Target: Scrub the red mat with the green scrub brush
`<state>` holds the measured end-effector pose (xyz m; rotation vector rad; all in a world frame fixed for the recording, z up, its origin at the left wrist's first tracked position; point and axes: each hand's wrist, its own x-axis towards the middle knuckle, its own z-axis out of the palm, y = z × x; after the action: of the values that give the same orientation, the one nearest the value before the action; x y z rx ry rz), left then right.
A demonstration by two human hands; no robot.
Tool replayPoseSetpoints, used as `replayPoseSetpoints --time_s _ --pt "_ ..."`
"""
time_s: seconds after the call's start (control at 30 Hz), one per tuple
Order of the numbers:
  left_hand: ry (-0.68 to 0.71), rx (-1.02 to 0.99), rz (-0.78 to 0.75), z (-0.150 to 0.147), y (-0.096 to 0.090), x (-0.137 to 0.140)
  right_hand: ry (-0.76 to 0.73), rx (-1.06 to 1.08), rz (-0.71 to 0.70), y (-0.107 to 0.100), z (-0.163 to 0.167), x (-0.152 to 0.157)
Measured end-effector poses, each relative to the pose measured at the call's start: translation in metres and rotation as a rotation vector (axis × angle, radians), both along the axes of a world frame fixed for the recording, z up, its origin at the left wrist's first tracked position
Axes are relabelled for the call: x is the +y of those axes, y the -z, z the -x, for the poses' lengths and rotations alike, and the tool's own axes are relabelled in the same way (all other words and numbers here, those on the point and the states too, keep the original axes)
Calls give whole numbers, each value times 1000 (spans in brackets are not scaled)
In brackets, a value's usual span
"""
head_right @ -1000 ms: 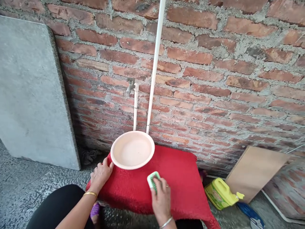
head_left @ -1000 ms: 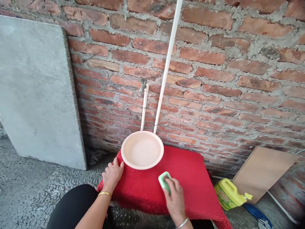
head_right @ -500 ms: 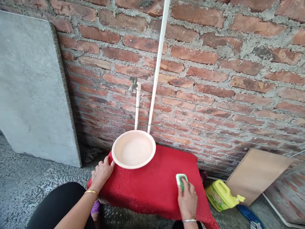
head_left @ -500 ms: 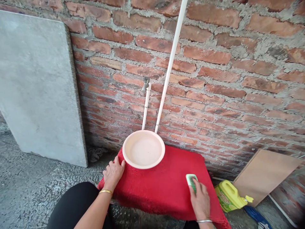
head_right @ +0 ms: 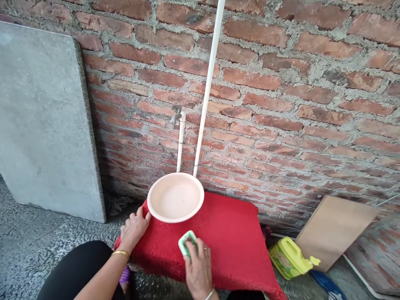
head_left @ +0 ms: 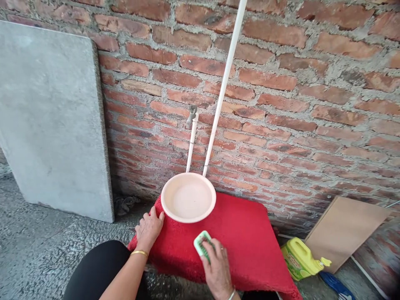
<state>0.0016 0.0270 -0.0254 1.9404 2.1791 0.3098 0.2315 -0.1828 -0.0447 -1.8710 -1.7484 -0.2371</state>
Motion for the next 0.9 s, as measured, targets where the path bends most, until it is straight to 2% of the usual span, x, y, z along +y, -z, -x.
replayPoseSetpoints --time_s 0.07,0.17,0.3,0.47,0.53,0.6,0.67,0.73,0.9 --pt "3 -3 11 0 0 0 -76 -33 27 1 21 4" --pt "2 -11 9 0 0 0 -41 -37 38 4 12 3" --pt "2 -13 -1 -2 -2 -1 176 -9 14 6 -54 -12" --pt "-3 -26 12 -4 -5 -3 513 20 -34 4 -148 -53" --pt "-4 -27 12 -5 -7 -3 614 22 -41 3 -169 -67" --pt "-3 -27 10 -5 -8 -3 658 25 -38 2 -177 -74" --pt "4 -23 12 -5 -8 -4 644 41 -41 1 -169 -68" --pt "9 -18 15 -4 -8 -4 550 82 -59 0 -146 -52" --pt "2 -6 8 -3 -6 -4 130 121 -58 -5 -41 0"
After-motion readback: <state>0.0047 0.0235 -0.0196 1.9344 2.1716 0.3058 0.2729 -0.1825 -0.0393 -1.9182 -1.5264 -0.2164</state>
